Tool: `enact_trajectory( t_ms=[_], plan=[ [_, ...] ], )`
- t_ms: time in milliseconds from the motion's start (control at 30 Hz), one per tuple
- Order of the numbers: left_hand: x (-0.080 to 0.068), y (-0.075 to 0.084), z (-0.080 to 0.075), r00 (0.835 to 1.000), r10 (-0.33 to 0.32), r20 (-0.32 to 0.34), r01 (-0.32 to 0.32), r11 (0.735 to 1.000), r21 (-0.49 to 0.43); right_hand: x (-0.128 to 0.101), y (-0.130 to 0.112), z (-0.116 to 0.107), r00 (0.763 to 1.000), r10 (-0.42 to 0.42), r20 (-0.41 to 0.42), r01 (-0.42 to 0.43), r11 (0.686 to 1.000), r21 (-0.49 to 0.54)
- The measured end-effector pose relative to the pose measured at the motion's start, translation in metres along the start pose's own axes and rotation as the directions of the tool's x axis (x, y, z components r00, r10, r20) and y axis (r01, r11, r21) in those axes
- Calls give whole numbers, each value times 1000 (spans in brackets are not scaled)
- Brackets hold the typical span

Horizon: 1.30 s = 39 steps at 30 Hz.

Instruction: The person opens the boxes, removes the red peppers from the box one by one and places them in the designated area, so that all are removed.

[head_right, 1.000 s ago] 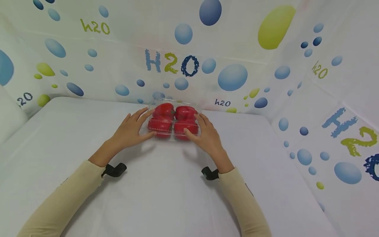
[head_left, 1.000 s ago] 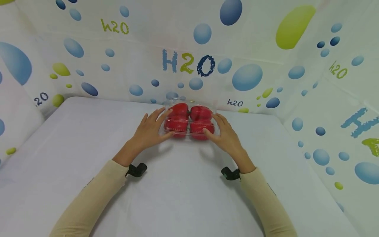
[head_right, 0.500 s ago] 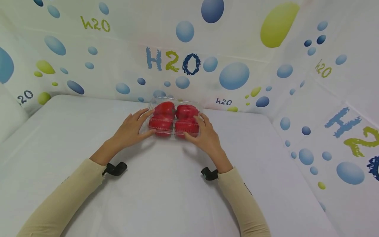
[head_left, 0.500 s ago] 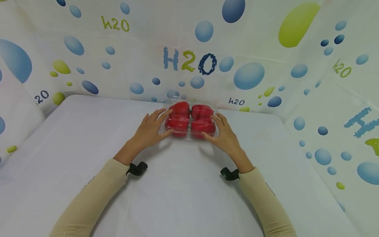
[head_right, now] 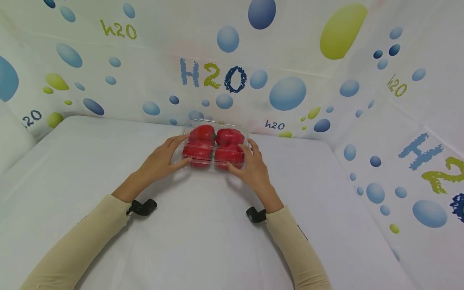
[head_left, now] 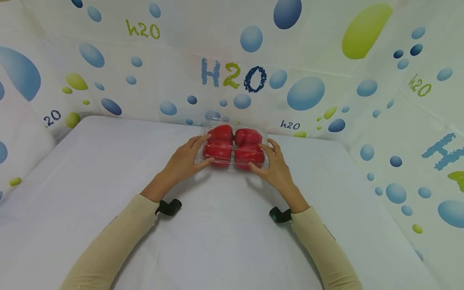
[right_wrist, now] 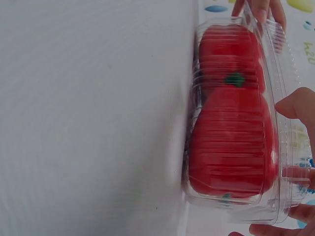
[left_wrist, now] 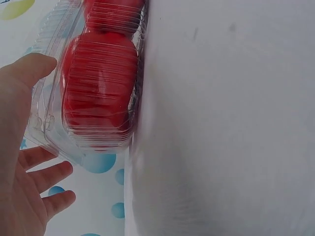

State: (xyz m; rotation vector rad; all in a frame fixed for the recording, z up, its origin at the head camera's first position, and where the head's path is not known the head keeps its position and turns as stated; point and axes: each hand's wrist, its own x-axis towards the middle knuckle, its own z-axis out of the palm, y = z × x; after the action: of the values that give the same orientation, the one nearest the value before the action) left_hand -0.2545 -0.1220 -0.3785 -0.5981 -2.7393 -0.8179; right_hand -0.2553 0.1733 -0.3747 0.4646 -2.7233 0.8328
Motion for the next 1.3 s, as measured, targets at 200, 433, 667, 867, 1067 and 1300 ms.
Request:
enact_trajectory(
  t_ms=[200, 433, 667, 867, 1067, 1300],
  plan=[
    [-1, 1, 0, 1000, 4, -28, -5, 999, -33, 0, 1, 0, 1000, 16, -8, -16, 999, 31],
    [0, -1, 2, 999, 9, -36, -12, 998, -66, 3, 4, 1, 1000, -1, -5, 1, 994, 106],
    [-2, -1, 2, 999, 22, -49, -26, 997, -70, 3, 9, 3, 1000, -2, 7, 0, 979, 203],
    [-1, 0, 2, 995, 48, -88, -54, 996, -68, 4, 11, 4, 1000, 24, 12, -26, 973, 229],
    [-2, 1, 2, 991, 65, -113, -73, 995, -61, 3, 11, 3, 998, 54, 37, -62, 963, 262],
    [-2, 1, 2, 988, 79, -133, -88, 994, -67, 4, 13, 2, 997, 65, 47, -76, 949, 306]
  ],
)
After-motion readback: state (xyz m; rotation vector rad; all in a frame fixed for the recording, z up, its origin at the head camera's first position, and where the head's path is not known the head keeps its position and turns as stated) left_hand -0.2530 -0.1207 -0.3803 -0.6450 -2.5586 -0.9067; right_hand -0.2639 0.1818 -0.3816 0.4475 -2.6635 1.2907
